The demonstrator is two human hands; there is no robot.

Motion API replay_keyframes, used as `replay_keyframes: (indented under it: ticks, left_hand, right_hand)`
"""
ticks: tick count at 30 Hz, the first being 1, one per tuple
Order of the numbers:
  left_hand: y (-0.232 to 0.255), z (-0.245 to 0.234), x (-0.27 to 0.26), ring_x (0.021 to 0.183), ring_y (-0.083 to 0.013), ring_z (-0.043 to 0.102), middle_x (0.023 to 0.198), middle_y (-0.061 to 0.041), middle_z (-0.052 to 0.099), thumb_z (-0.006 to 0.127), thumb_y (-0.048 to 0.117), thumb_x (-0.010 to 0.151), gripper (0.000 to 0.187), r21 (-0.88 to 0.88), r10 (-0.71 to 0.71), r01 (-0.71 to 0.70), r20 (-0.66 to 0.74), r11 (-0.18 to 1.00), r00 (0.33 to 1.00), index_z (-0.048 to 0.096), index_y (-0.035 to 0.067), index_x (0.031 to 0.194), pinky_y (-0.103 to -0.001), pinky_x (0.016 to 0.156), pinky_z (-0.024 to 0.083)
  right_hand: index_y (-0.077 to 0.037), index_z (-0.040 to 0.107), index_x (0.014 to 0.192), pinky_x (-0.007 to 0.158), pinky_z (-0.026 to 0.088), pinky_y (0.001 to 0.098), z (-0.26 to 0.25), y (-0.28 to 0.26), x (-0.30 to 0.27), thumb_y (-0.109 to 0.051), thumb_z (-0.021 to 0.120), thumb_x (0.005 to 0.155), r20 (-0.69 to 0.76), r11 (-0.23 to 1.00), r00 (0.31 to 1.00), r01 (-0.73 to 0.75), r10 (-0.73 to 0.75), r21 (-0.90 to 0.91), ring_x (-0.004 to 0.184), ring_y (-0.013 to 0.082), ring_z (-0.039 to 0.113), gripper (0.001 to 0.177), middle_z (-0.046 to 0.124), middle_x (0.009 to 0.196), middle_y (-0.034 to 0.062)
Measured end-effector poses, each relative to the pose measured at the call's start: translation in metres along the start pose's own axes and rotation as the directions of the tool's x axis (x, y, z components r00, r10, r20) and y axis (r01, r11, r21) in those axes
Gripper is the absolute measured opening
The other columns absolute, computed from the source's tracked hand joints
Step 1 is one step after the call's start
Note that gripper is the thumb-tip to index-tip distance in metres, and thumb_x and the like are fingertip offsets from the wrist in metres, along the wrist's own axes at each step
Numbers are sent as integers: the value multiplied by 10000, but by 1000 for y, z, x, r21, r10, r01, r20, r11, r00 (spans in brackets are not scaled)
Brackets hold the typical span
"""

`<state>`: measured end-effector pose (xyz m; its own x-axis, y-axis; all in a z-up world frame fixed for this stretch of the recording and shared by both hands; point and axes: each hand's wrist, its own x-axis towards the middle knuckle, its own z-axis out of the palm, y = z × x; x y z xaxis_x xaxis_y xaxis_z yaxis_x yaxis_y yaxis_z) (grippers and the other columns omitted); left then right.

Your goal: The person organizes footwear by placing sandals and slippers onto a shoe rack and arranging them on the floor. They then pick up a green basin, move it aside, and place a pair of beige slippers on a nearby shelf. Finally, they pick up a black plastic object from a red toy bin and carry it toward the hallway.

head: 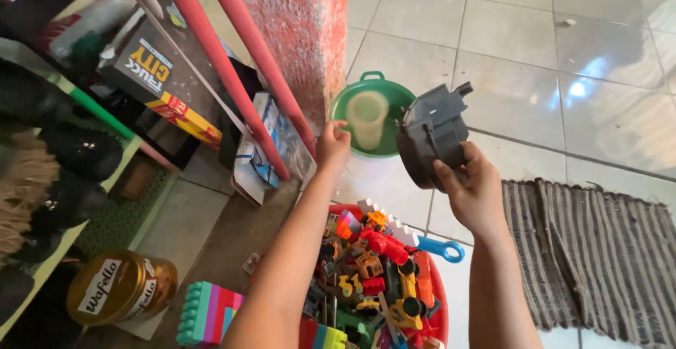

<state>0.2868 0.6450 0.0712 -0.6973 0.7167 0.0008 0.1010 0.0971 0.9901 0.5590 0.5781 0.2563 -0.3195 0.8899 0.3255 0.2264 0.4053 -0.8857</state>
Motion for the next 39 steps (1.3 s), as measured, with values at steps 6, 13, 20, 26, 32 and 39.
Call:
replay_keyframes:
  ticks: [6, 13, 20, 26, 32, 39]
  left_hand:
    - [-22, -96, 6, 778, -184, 679, 874, -64, 708, 655, 188, 850, 153, 217, 117, -88, -127, 972, 985, 675, 146, 996, -339, 691, 527]
    - [-54, -243, -12, 701, -137, 608, 788, -24, 664, 654, 153, 868, 80, 116, -14, 54, -316, 992, 949, 668, 93, 919, -289, 636, 489]
    - [-19, -332, -62, 704, -97, 583, 842, 1, 647, 632, 85, 860, 121, -63, -33, 21, -196, 998, 980, 637, 65, 980, -246, 630, 476]
    - [42, -347, -99, 754, -107, 613, 872, -12, 665, 614, 101, 898, 116, 80, 77, -75, -26, 994, 997, 640, 67, 1006, -247, 689, 499]
    - [42, -334, -92, 798, -90, 630, 922, -11, 658, 608, 97, 915, 119, -44, 152, -148, 134, 988, 979, 625, 58, 1026, -229, 728, 517]
    - [-115, -386, -142, 756, -95, 521, 893, -3, 582, 570, 134, 958, 155, -51, -274, 293, 232, 955, 933, 607, 80, 1099, -240, 650, 418]
  right_hand:
    - [15, 589, 1031, 631, 496, 231, 9, -15, -3, -72, 652, 898, 28, 999, 1000, 5, -4, -47, 733, 67, 613, 171, 660, 801, 43]
    - [18, 592, 1064, 615, 493, 243, 43, -39, -16, -70, 648, 891, 81, 1000, 997, 8, -6, -26, 695, 85, 614, 202, 663, 774, 50]
    - [41, 547, 1107, 640, 507, 261, 90, -67, -44, -42, 638, 914, 188, 995, 979, 62, -76, 83, 756, 101, 624, 228, 643, 876, 85]
    - [43, 541, 1070, 664, 522, 273, 117, -98, -67, -41, 652, 898, 274, 995, 956, 97, -99, 22, 774, 121, 654, 221, 671, 854, 87]
    - [28, 560, 1049, 678, 531, 258, 115, -97, -62, -20, 657, 885, 223, 991, 969, 123, -108, -54, 792, 112, 684, 196, 688, 850, 77]
    - [22, 540, 1055, 713, 522, 227, 91, -74, -56, -13, 623, 962, 84, 999, 996, 36, -38, 23, 814, 88, 641, 129, 660, 900, 63]
